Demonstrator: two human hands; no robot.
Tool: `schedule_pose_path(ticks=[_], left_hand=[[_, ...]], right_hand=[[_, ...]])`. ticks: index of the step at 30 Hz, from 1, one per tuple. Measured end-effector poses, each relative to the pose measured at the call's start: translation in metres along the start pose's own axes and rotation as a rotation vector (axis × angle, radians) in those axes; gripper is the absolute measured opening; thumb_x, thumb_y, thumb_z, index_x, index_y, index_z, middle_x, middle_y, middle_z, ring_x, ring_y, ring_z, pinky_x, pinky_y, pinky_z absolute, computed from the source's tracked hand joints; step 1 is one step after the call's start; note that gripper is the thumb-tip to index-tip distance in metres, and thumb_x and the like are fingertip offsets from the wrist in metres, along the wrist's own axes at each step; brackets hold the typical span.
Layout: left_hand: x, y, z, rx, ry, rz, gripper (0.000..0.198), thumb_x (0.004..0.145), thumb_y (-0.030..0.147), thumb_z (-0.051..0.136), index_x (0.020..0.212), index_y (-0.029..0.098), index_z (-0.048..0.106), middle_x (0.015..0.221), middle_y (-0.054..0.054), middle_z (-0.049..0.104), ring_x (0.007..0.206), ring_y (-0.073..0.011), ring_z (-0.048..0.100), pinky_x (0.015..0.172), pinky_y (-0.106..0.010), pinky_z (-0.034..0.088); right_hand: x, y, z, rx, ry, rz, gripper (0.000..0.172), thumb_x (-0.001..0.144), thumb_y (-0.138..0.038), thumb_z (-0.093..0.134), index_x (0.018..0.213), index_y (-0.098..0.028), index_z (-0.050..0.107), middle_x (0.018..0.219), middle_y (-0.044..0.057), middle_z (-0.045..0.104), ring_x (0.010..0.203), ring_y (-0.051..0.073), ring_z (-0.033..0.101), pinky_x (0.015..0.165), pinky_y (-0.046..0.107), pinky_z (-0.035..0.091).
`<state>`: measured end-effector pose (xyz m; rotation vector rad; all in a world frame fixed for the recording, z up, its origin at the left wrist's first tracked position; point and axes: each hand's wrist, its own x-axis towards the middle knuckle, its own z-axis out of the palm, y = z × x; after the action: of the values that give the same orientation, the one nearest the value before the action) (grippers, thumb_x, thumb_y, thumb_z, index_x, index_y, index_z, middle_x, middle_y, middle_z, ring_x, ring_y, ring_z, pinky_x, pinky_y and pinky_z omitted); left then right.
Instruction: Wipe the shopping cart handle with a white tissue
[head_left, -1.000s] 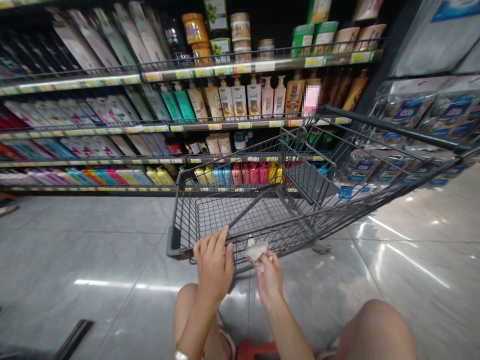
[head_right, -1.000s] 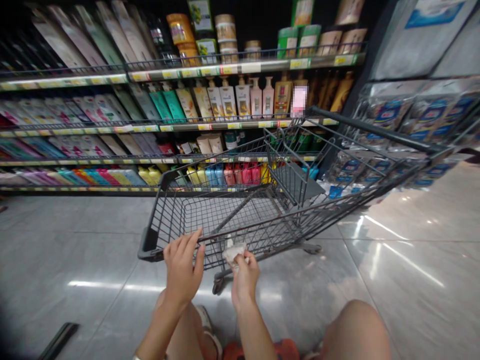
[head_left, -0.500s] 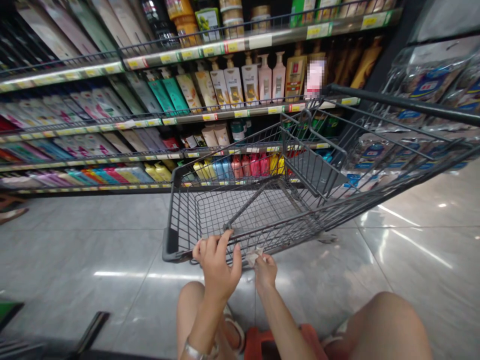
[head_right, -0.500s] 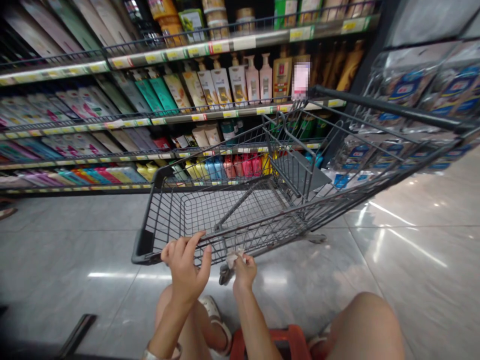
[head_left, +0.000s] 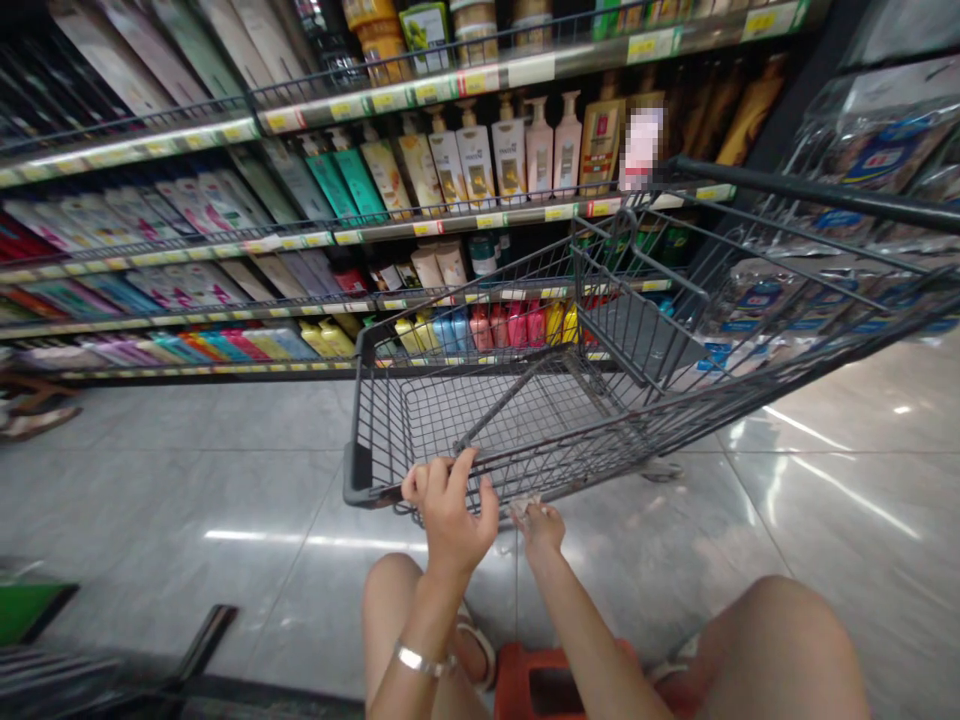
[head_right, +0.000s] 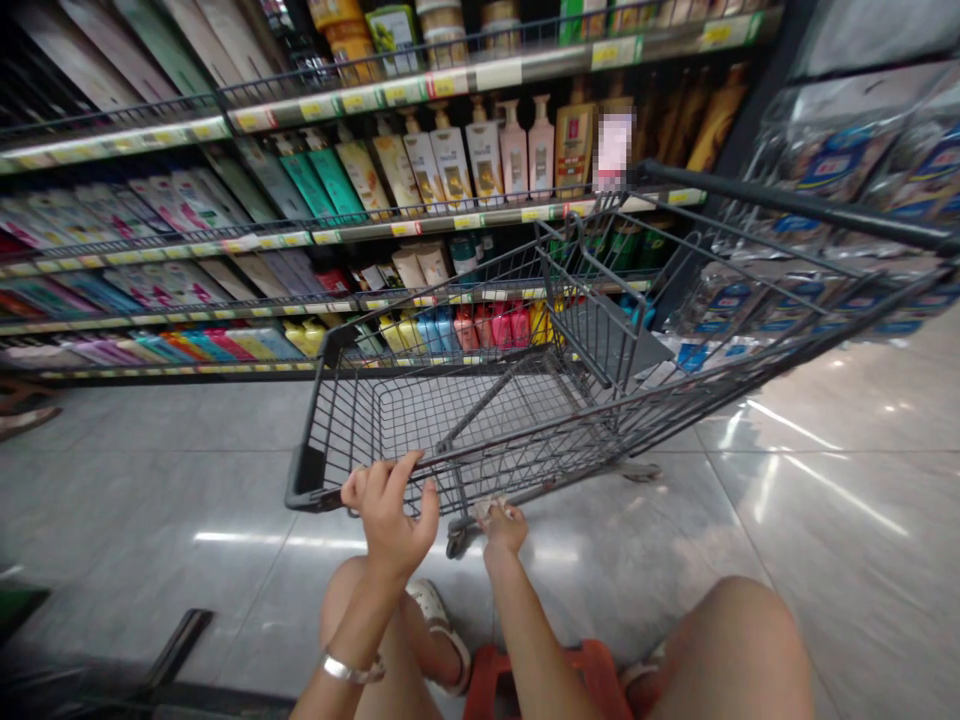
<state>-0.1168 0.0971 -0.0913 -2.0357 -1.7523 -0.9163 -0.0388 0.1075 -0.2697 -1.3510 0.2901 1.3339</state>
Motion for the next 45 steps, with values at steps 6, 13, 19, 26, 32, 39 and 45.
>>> schedule_pose_path(ticks=[6, 13, 19, 26, 32, 39, 45], left_hand=[[0.002, 0.001, 0.0, 0.009, -0.021, -0.007, 0.025, 0.082, 0.024, 0.049, 0.102, 0.017, 0.063, 0.08, -0.005, 0.054, 0.081, -0.022, 0.047, 0.086, -0.041, 0.028], [0.004, -0.001, -0.005, 0.08, -0.028, 0.063, 0.027, 0.084, 0.019, 0.051, 0.108, 0.015, 0.062, 0.082, -0.006, 0.057, 0.083, -0.0222, 0.048, 0.084, -0.039, 0.03], [0.009, -0.014, -0.014, 0.15, -0.137, 0.202, 0.035, 0.087, 0.022, 0.05, 0.121, 0.016, 0.056, 0.087, -0.007, 0.059, 0.084, -0.0223, 0.049, 0.078, -0.036, 0.033], [0.012, -0.023, -0.013, 0.219, -0.169, 0.304, 0.035, 0.089, 0.014, 0.045, 0.122, 0.018, 0.055, 0.077, -0.004, 0.055, 0.074, -0.0209, 0.046, 0.067, -0.032, 0.033], [0.011, -0.022, -0.013, 0.182, -0.147, 0.302, 0.034, 0.088, 0.014, 0.045, 0.121, 0.016, 0.055, 0.078, -0.004, 0.054, 0.075, -0.0205, 0.045, 0.068, -0.032, 0.034], [0.013, -0.025, -0.016, 0.231, -0.144, 0.373, 0.036, 0.086, 0.011, 0.047, 0.12, 0.015, 0.055, 0.074, -0.003, 0.052, 0.072, -0.0207, 0.045, 0.07, -0.032, 0.036], [0.013, -0.025, -0.019, 0.235, -0.163, 0.378, 0.035, 0.088, 0.014, 0.045, 0.122, 0.017, 0.055, 0.071, -0.003, 0.052, 0.071, -0.0201, 0.047, 0.068, -0.031, 0.037]], right_hand=[[-0.023, -0.014, 0.012, 0.036, -0.053, -0.008, 0.034, 0.051, -0.011, 0.071, 0.063, -0.022, 0.04, 0.046, -0.008, 0.058, 0.044, 0.012, 0.059, 0.05, 0.027, 0.055], [-0.053, -0.031, 0.022, 0.072, -0.141, -0.055, 0.038, 0.049, -0.021, 0.077, 0.064, -0.021, 0.042, 0.05, -0.006, 0.06, 0.049, 0.013, 0.06, 0.054, 0.029, 0.057], [-0.073, -0.049, 0.031, 0.087, -0.22, -0.117, 0.044, 0.048, -0.028, 0.08, 0.063, -0.021, 0.04, 0.055, -0.005, 0.061, 0.054, 0.014, 0.063, 0.059, 0.031, 0.058], [-0.093, -0.066, 0.034, 0.129, -0.322, -0.216, 0.037, 0.05, -0.028, 0.078, 0.067, -0.02, 0.046, 0.061, -0.003, 0.064, 0.059, 0.015, 0.064, 0.059, 0.032, 0.057], [-0.086, -0.049, 0.031, 0.12, -0.284, -0.188, 0.042, 0.046, -0.033, 0.078, 0.066, -0.021, 0.043, 0.057, -0.005, 0.061, 0.056, 0.015, 0.063, 0.058, 0.032, 0.056], [-0.071, -0.037, 0.02, 0.095, -0.318, -0.227, 0.04, 0.045, -0.031, 0.078, 0.064, -0.02, 0.045, 0.059, -0.005, 0.061, 0.053, 0.012, 0.06, 0.052, 0.026, 0.052], [-0.052, -0.015, 0.012, 0.047, -0.253, -0.16, 0.04, 0.043, -0.03, 0.079, 0.06, -0.02, 0.044, 0.051, -0.006, 0.058, 0.047, 0.012, 0.057, 0.049, 0.028, 0.053]])
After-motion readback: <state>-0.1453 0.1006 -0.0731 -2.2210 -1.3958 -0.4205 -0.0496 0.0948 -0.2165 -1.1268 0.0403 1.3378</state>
